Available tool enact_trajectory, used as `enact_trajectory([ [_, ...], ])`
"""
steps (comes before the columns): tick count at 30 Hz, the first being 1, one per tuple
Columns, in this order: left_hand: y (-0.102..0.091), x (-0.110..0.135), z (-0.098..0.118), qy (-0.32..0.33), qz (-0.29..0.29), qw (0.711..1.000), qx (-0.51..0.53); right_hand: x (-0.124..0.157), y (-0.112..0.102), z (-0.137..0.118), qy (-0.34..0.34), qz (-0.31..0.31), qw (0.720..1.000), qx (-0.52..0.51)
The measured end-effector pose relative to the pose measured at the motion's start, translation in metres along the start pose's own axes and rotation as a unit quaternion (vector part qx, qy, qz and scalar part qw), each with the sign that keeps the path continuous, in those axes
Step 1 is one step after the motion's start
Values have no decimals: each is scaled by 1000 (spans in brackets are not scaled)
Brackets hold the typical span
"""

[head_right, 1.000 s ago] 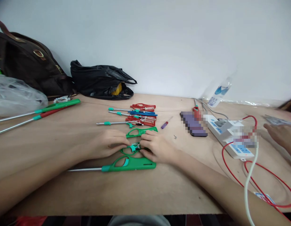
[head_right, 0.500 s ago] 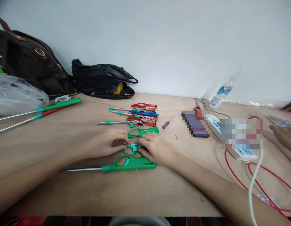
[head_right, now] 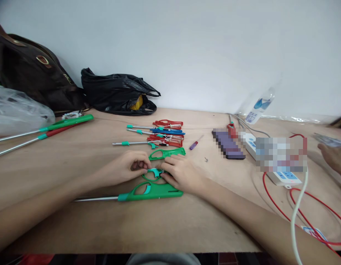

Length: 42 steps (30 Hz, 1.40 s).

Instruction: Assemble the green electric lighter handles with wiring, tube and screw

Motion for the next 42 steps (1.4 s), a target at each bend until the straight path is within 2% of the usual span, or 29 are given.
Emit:
enact_trajectory([
  [6,1,1,0,22,18,999,-29,-1,-1,-1,-2,-8,1000,6],
  [17,0,3,5,51,-10,993,-105,-1,0,-2,-9,-4,1000,10],
  [24,3,4,5,58,2,994,-93,0,2,-1,-21,17,999,26],
  [30,4,4,3,37,-7,994,-106,1,2,-2,-36,17,997,65],
  [38,3,3,4,79,-2,990,-121,0,2,-4,-37,32,998,33],
  [42,0,4,8,87,-21,986,-140,0,0,-6,-39,28,999,5],
])
Point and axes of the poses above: each hand's wrist, its own x-axis away from the middle knuckle, its own y-axis out of the palm, z = x × y, the point moved 2 cm from there along -x, towards the middle knuckle, and after that the axes turned 7 degrees about -x, right-handed, at the moved point
